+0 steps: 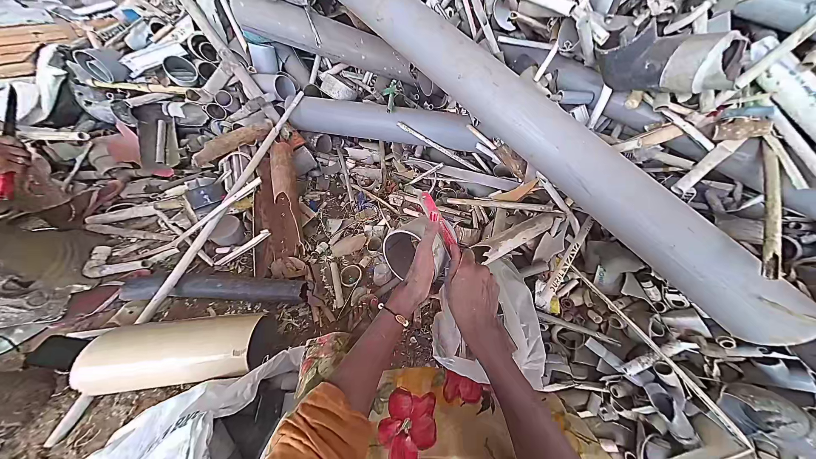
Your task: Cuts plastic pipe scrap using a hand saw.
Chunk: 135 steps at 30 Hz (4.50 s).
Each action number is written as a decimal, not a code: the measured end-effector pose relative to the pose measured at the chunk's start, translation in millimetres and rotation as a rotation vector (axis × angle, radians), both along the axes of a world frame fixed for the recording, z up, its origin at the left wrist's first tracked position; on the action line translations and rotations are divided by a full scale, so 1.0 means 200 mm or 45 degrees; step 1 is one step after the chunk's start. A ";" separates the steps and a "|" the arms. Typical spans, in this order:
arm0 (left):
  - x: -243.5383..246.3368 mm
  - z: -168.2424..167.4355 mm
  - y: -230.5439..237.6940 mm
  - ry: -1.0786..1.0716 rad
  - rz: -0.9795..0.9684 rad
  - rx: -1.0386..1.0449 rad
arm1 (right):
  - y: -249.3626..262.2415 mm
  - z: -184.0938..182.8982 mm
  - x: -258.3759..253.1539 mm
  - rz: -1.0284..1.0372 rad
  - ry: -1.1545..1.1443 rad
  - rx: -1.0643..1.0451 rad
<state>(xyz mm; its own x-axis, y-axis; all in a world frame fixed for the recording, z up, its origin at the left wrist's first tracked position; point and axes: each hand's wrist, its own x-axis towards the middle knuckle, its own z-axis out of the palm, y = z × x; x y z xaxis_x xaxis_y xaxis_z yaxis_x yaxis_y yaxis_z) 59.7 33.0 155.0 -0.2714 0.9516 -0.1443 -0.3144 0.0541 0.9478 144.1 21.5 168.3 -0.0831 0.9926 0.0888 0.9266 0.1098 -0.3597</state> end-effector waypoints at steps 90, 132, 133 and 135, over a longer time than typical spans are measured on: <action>-0.23 0.09 0.00 -0.976 0.548 0.032 | -0.05 -0.17 0.07 0.229 0.409 -0.066; -0.19 0.10 -0.01 -0.934 0.368 0.037 | -0.06 -0.19 0.04 0.243 0.691 0.227; -0.18 0.10 -0.01 -0.911 0.367 0.024 | -0.05 -0.17 0.05 0.175 0.747 0.182; -0.17 0.10 -0.01 -0.890 0.337 0.019 | -0.05 -0.17 0.07 0.179 0.654 0.160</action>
<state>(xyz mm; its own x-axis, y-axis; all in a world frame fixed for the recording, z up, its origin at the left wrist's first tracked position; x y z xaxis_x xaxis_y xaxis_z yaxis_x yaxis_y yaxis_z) 26.7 30.8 175.3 -0.3412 0.8706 -0.3545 -0.8444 -0.1182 0.5225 158.5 11.9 134.5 -0.1285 0.9541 0.2704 0.6085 0.2911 -0.7382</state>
